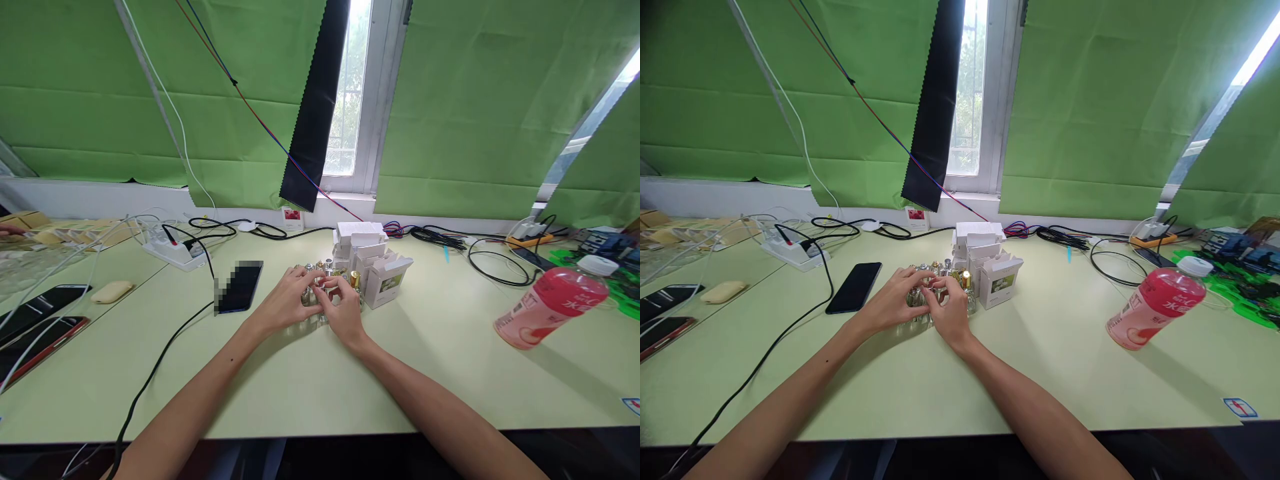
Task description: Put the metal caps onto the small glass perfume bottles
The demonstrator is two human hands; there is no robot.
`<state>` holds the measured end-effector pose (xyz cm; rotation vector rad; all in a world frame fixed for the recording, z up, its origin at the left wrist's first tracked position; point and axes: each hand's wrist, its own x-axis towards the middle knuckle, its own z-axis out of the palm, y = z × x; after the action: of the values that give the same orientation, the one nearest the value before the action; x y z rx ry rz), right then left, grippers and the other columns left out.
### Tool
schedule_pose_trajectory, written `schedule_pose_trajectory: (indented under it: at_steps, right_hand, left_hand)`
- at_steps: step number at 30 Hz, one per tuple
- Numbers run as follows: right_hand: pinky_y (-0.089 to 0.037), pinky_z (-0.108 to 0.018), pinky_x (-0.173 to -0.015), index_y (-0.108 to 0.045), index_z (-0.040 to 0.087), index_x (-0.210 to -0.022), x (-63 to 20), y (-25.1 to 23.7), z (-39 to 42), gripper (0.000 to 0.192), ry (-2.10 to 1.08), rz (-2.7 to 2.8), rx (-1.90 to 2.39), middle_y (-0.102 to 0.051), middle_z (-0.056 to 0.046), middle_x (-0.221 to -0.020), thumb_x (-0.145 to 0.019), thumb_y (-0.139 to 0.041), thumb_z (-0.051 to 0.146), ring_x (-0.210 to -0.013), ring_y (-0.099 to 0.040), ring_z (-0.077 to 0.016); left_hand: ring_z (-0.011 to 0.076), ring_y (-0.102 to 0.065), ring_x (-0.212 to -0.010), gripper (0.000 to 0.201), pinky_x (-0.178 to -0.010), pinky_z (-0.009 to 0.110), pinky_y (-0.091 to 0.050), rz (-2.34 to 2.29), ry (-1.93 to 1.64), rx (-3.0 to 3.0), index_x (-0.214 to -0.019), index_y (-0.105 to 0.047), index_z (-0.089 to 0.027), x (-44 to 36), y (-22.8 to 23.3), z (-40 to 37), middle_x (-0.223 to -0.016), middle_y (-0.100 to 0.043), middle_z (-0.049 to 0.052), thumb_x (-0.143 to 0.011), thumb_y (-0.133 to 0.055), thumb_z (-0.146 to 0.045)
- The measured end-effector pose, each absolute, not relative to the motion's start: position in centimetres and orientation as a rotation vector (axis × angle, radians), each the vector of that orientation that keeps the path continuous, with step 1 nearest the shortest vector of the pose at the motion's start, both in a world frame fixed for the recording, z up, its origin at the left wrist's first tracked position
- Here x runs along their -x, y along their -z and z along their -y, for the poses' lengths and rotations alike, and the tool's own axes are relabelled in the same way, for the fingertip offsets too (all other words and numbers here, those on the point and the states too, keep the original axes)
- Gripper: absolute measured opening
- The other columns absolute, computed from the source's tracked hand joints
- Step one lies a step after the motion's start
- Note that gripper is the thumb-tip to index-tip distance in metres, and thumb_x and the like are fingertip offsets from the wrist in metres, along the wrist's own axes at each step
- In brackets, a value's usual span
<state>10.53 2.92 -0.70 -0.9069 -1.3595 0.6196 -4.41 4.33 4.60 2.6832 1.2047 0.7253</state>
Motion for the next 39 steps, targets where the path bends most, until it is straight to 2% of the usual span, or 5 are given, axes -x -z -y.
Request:
schedule_pose_trajectory:
  at_steps: [14, 21, 27, 31, 39]
  right_hand:
    - [-0.05, -0.029, -0.066, -0.057, 0.021, -0.081, -10.48, 0.98, -3.03, 0.016, -0.612, 1.36, 0.913, -0.069, -0.004, -0.093, -0.085, -0.066, 0.034, -0.077, -0.063, -0.0161]
    - [-0.05, -0.028, -0.066, -0.056, 0.021, -0.08, -10.51, 0.97, -3.12, 0.017, -0.64, 1.341, 0.92, -0.069, -0.004, -0.093, -0.082, -0.069, 0.032, -0.074, -0.062, -0.0152]
    - [-0.049, -0.028, -0.061, -0.061, 0.02, -0.088, -10.53, 0.64, -2.74, 0.016, -0.654, 1.35, 0.964, -0.068, -0.003, -0.093, -0.081, -0.07, 0.032, -0.064, -0.056, -0.0123]
    - [-0.049, -0.028, -0.063, -0.064, 0.02, -0.096, -10.58, 0.42, -2.53, 0.017, -0.614, 1.38, 0.95, -0.069, -0.003, -0.094, -0.083, -0.067, 0.031, -0.074, -0.061, -0.0153]
    - [-0.051, -0.03, -0.065, -0.067, 0.021, -0.103, -10.73, 0.55, -2.69, 0.017, -0.543, 1.438, 0.852, -0.069, -0.008, -0.105, -0.09, -0.061, 0.028, -0.091, -0.064, -0.0198]
  left_hand:
    - [0.026, -0.054, -0.104, 0.043, -0.095, 0.041, -0.04, -1.205, -0.697, -2.716, -0.123, -0.053, -0.023, 4.4, -4.61, -4.42, -0.116, -0.063, 0.006, -0.084, -0.064, -0.037]
    - [0.0237, -0.053, -0.093, 0.042, -0.088, 0.038, -0.043, -1.224, -0.714, -2.716, -0.122, -0.055, -0.023, 4.5, -4.52, -4.41, -0.106, -0.062, 0.005, -0.084, -0.064, -0.037]
    - [0.0237, -0.054, -0.095, 0.043, -0.089, 0.038, -0.043, -1.204, -0.726, -2.715, -0.122, -0.055, -0.023, 4.47, -4.61, -4.44, -0.106, -0.062, 0.004, -0.081, -0.066, -0.032]
    - [0.0238, -0.054, -0.096, 0.044, -0.089, 0.038, -0.043, -1.221, -0.716, -2.696, -0.122, -0.054, -0.022, 4.42, -4.61, -4.36, -0.107, -0.062, 0.005, -0.08, -0.065, -0.028]
    - [0.0267, -0.054, -0.104, 0.043, -0.093, 0.041, -0.042, -1.197, -0.72, -2.716, -0.122, -0.053, -0.023, 4.46, -4.48, -4.44, -0.112, -0.065, 0.006, -0.082, -0.065, -0.034]
